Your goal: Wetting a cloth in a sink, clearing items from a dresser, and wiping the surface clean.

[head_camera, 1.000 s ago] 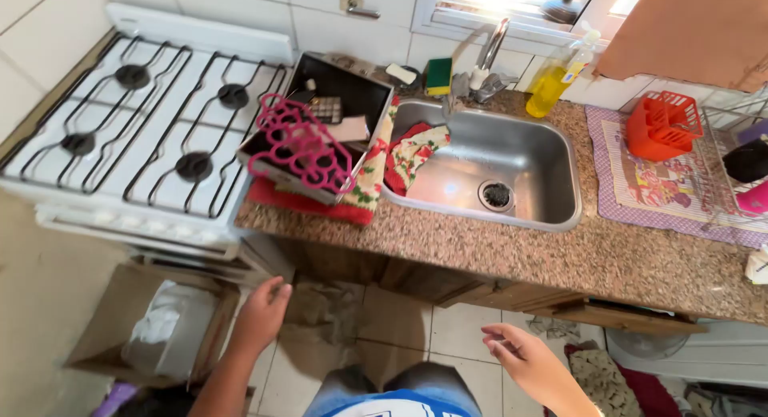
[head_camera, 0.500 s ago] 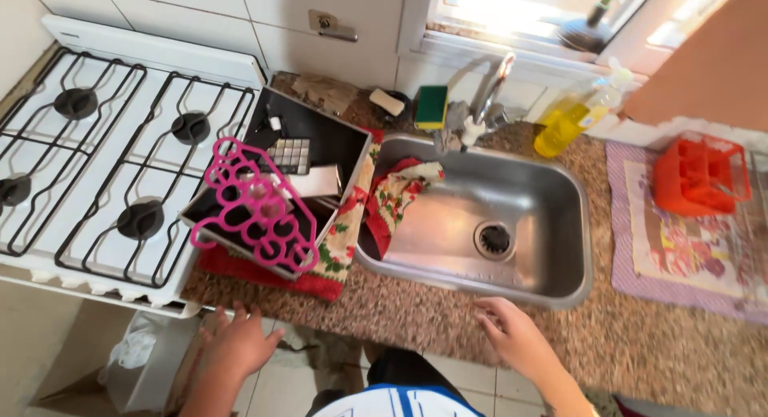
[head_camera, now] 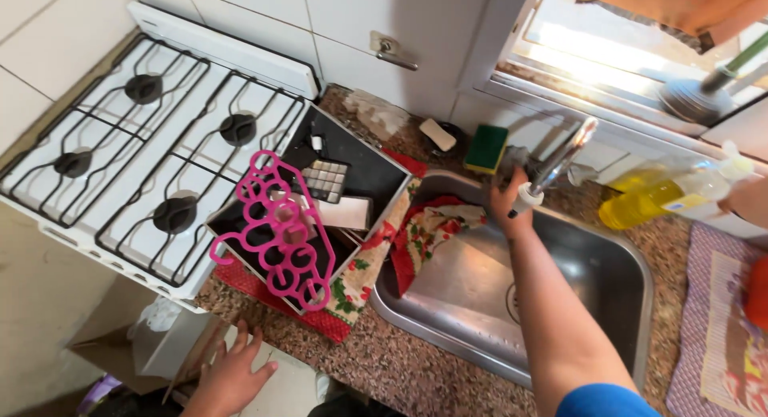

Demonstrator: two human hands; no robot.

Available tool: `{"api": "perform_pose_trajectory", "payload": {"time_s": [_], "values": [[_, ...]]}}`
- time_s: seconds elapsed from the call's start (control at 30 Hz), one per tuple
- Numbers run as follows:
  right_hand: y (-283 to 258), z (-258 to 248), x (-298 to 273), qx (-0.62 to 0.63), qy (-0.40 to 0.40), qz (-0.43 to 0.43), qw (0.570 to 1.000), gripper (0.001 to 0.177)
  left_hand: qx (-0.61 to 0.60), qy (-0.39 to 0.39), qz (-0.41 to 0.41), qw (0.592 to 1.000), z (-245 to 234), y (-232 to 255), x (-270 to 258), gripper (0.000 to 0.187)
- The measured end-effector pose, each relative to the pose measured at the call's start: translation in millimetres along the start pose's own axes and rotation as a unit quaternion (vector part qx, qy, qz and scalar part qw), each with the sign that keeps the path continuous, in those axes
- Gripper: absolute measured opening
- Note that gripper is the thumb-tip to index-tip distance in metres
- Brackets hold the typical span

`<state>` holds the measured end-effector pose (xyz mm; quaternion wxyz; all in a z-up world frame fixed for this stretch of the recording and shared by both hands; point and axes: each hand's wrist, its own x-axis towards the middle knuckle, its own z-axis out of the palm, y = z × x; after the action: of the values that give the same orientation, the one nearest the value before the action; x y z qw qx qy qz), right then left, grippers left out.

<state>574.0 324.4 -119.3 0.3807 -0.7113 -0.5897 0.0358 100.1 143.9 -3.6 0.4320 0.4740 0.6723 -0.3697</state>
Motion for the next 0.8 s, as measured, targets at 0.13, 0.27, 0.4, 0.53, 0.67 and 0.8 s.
{"api": "perform_pose_trajectory", "payload": {"time_s": [0.13,0.27,0.4,0.53,0.67,0.8], "values": [[-37,-22,14,-0.123,-0.089,0.077,0.985,0.050,-0.004,0.008,-0.002,1.000,-4,5,-8,0.066],[-37,-15,-2,-0.078,-0.077,0.021,0.994,0.031,0.014,0.053,0.016,0.998,12,-20,20,0.064],[-62,-43,-30,0.001,-0.098,0.132,0.986,0.044,-0.012,0.002,0.031,0.999,-2,-9,6,0.065],[-82,-56,-43,0.028,-0.124,0.204,0.971,0.043,0.000,-0.002,0.040,0.999,-2,-15,12,0.066],[-53,-48,-57,0.025,-0.071,0.164,0.984,0.041,0.013,0.015,0.050,0.999,-2,-16,8,0.064],[-22,-45,-68,-0.024,-0.024,0.074,0.997,0.033,0.060,0.078,0.065,0.993,8,-20,25,0.066]]}}
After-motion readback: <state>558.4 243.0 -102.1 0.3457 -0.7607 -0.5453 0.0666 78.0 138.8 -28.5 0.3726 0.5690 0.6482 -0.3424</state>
